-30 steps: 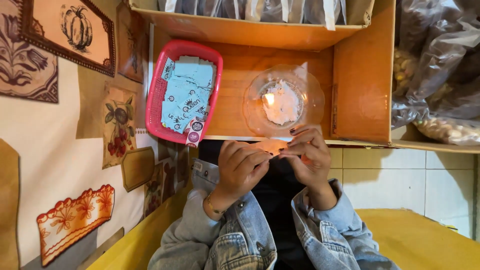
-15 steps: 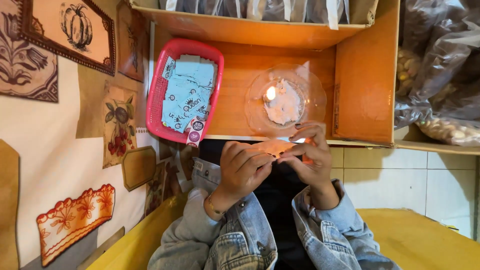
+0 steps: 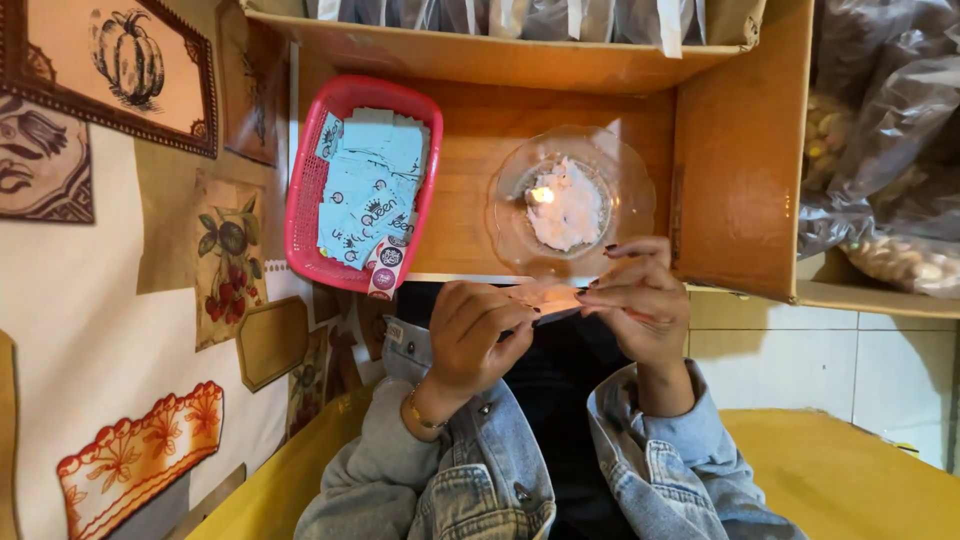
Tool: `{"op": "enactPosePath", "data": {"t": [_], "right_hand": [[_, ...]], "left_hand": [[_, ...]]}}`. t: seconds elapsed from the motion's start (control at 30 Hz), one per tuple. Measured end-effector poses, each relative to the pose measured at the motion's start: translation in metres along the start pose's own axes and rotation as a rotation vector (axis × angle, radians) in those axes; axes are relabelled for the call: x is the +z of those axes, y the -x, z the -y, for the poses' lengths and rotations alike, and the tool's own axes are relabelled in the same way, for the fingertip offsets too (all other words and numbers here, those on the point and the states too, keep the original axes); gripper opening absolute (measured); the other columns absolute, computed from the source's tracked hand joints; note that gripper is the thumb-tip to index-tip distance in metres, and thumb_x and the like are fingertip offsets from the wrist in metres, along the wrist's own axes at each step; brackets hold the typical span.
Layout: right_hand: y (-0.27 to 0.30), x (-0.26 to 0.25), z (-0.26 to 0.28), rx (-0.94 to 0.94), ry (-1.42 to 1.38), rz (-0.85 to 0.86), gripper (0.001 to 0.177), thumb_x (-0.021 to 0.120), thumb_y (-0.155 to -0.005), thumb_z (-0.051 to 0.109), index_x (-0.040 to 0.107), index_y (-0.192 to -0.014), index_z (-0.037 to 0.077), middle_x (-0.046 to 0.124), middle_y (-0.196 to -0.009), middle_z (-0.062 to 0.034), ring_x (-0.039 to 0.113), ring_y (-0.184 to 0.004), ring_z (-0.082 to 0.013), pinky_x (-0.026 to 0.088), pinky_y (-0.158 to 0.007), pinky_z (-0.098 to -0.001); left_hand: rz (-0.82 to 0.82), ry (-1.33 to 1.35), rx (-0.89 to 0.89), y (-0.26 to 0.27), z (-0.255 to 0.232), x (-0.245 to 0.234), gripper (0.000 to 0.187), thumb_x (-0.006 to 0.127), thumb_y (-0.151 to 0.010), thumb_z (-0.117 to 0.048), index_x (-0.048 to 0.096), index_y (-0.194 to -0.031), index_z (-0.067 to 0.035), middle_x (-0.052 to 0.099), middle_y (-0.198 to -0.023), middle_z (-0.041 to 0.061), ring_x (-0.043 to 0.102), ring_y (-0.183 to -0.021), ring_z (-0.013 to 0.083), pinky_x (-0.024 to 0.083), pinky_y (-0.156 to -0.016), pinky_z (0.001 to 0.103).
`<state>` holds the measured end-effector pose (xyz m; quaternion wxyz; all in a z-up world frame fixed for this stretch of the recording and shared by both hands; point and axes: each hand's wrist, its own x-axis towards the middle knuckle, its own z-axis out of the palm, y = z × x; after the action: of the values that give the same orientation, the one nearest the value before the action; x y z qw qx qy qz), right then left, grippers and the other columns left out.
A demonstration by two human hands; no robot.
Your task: The person is sealing small plastic bags by melting the edges over a candle flame and then applying a label sticker to each bag.
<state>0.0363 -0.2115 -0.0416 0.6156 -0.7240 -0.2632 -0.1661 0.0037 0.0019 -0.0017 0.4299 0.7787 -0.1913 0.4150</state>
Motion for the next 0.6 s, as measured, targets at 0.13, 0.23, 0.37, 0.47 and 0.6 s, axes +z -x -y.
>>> {"op": "enactPosePath", "data": {"t": [0.13,0.23,0.37,0.47,0.6], "right_hand": [[-0.01,0.003,0.009,0.08,-0.122,0.033,0.019,0.087,-0.081,0.025,0.081,-0.086,0.008,0.072,-0.086,-0.0116,0.067,-0.098,-0.0373,0.053,-0.095,-0.0493],[0.004,0.001,-0.003,0.273,-0.372,0.166,0.053,0.09,-0.074,0.022,0.07,-0.114,-0.005,0.073,-0.105,-0.0149,0.066,-0.107,-0.0309,0.049,-0.102,-0.0484],[0.006,-0.002,-0.012,0.305,-0.214,0.137,0.014,0.079,-0.087,0.012,0.077,-0.084,-0.002,0.075,-0.08,-0.0155,0.073,-0.078,-0.0311,0.057,-0.078,-0.042],[0.011,0.006,-0.028,0.413,-0.161,0.028,0.006,0.078,-0.086,0.002,0.077,-0.083,-0.002,0.073,-0.076,-0.0156,0.069,-0.072,-0.0246,0.056,-0.072,-0.0409],[0.023,0.017,-0.052,0.63,-0.218,-0.219,0.003,0.074,-0.091,-0.001,0.075,-0.088,-0.001,0.064,-0.072,-0.0029,0.053,-0.075,-0.0091,0.049,-0.072,-0.0279]], "left_hand": [[0.005,0.139,-0.084,0.0,0.001,0.005,0.011,0.072,-0.083,0.001,0.074,-0.08,-0.009,0.069,-0.075,0.002,0.07,-0.067,0.0211,0.058,-0.062,0.03],[0.103,0.232,-0.36,0.014,0.0,0.002,0.007,0.075,-0.081,-0.006,0.077,-0.083,-0.012,0.069,-0.07,0.0,0.067,-0.059,0.0184,0.059,-0.058,0.027],[0.144,0.328,-0.558,0.011,0.005,0.007,0.01,0.075,-0.083,-0.004,0.076,-0.087,-0.012,0.074,-0.079,0.003,0.073,-0.07,0.0238,0.059,-0.066,0.031],[0.157,0.28,-0.734,0.012,0.012,0.015,0.007,0.073,-0.087,-0.009,0.072,-0.093,-0.01,0.076,-0.087,0.011,0.074,-0.082,0.034,0.057,-0.072,0.04],[-0.001,0.566,-1.06,0.03,0.031,0.023,0.024,0.066,-0.096,-0.012,0.064,-0.117,-0.001,0.06,-0.098,0.003,0.057,-0.092,0.0095,0.056,-0.084,0.03]]}}
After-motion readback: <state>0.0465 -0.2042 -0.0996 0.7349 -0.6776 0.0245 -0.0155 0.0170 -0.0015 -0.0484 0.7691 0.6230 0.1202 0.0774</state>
